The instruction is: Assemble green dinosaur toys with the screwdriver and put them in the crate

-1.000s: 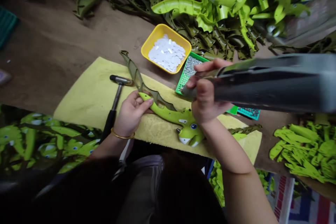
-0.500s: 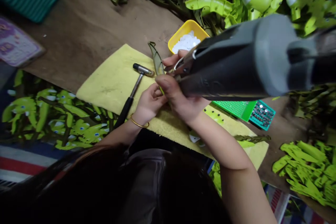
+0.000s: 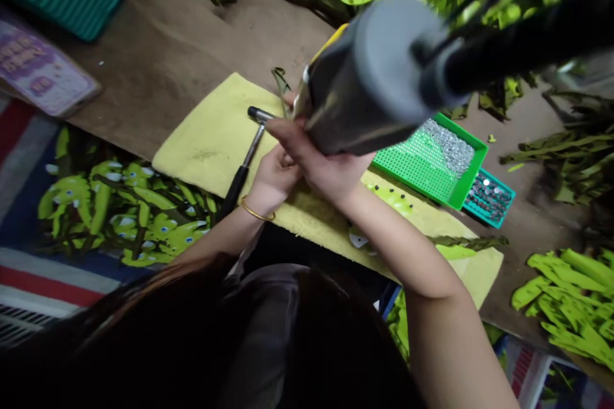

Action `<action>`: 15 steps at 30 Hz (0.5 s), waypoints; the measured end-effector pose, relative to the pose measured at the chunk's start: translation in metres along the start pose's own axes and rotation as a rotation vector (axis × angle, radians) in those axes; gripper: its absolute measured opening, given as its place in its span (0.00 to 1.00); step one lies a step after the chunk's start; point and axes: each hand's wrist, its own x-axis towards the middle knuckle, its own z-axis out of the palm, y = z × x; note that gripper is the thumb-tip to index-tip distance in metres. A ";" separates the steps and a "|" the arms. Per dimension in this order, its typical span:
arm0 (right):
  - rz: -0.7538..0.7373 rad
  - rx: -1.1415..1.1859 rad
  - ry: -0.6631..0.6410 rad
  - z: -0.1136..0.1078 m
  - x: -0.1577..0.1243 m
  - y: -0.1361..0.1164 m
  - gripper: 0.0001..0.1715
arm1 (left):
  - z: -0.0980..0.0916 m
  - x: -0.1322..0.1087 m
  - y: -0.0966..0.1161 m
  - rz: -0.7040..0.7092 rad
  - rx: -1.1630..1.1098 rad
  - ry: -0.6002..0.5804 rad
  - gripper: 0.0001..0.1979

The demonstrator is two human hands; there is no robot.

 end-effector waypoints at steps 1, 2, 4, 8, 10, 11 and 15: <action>-0.069 0.054 0.059 -0.002 0.004 -0.006 0.19 | -0.004 -0.005 -0.001 0.044 0.065 0.044 0.21; -0.135 0.090 0.124 -0.008 0.008 -0.012 0.18 | -0.007 -0.011 0.000 0.119 0.160 0.103 0.24; -0.212 0.057 0.258 -0.028 0.015 -0.017 0.19 | -0.009 -0.023 0.005 0.351 0.431 0.167 0.27; -0.310 -0.070 0.556 -0.087 0.011 -0.014 0.19 | 0.014 -0.031 0.019 0.767 1.016 -0.316 0.24; -0.321 -0.059 0.602 -0.114 0.002 -0.013 0.14 | 0.033 -0.025 0.020 0.835 1.176 -0.585 0.24; -0.322 -0.055 0.593 -0.126 -0.004 -0.013 0.13 | 0.041 -0.020 0.017 0.839 1.216 -0.661 0.26; -0.365 -0.075 0.569 -0.156 -0.021 -0.018 0.12 | 0.054 0.000 0.005 0.788 1.210 -0.759 0.30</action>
